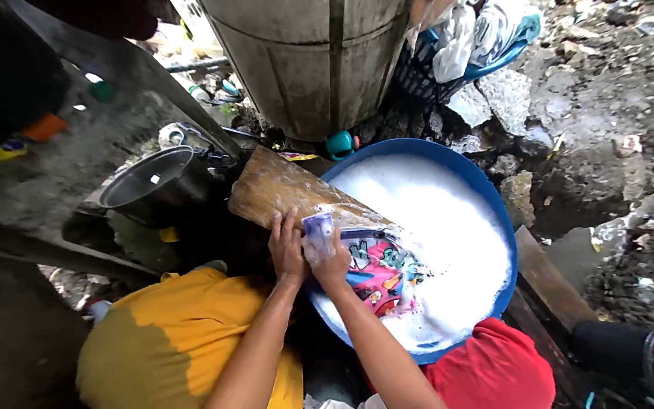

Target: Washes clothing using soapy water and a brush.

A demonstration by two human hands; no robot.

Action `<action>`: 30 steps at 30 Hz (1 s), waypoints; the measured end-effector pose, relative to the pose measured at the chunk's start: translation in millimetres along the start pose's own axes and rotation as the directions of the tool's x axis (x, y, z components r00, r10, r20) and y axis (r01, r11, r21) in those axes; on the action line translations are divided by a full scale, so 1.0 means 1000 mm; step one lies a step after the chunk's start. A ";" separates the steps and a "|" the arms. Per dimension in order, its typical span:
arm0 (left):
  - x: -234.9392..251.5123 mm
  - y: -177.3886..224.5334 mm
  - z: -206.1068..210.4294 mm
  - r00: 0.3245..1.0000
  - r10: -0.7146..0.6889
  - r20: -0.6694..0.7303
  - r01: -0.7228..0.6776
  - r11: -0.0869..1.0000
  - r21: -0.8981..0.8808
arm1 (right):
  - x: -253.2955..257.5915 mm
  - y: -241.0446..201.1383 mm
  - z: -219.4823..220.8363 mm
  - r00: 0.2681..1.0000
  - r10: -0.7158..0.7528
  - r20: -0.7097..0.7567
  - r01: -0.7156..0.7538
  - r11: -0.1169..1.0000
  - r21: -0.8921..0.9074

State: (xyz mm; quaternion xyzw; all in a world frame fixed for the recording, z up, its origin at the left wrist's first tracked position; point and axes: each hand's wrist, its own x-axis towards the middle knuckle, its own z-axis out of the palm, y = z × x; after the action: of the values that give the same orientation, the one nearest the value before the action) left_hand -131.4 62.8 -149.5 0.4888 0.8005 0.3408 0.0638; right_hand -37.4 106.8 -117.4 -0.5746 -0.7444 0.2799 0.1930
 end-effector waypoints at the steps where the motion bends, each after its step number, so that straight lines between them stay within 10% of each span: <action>1: 0.000 0.000 0.001 1.000 0.007 -0.015 -0.007 1.000 0.001 | 0.003 0.015 -0.001 1.000 -0.004 0.021 0.005 1.000 -0.027; 5: 0.000 0.000 0.008 0.997 0.023 -0.071 -0.025 1.000 -0.019 | 0.037 0.151 -0.046 0.932 0.345 -0.113 -0.358 0.925 -0.125; 7: 0.001 0.001 0.006 0.998 0.018 -0.066 -0.019 1.000 -0.020 | 0.048 0.147 -0.072 0.813 0.571 -0.117 -0.579 0.813 -0.063; 14: 0.000 -0.001 0.002 0.999 0.024 -0.025 -0.024 1.000 -0.011 | 0.010 0.008 -0.002 0.998 -0.056 0.021 0.056 0.998 0.003; 17: 0.001 0.000 0.006 0.999 0.018 -0.044 -0.018 1.000 -0.010 | 0.041 0.116 -0.034 0.989 0.142 -0.041 -0.146 0.980 -0.137; 20: 0.001 -0.001 0.008 0.997 0.030 -0.065 -0.031 0.999 -0.016 | 0.064 0.156 -0.078 0.802 0.590 -0.099 -0.597 0.798 -0.080; 26: 0.001 0.000 0.001 1.000 0.001 -0.010 -0.001 1.000 -0.012 | 0.011 -0.005 -0.002 0.997 -0.076 -0.023 0.076 0.997 -0.006; 30: 0.002 -0.001 0.006 1.000 0.019 -0.025 -0.018 1.000 0.008 | 0.040 0.100 -0.029 0.996 0.073 -0.051 -0.079 0.989 -0.124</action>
State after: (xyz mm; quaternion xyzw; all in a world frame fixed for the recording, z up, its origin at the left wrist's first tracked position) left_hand -130.8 67.5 -153.9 0.4920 0.7980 0.3445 0.0487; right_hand 45.0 169.1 -160.2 -0.6198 -0.7335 0.2262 0.1630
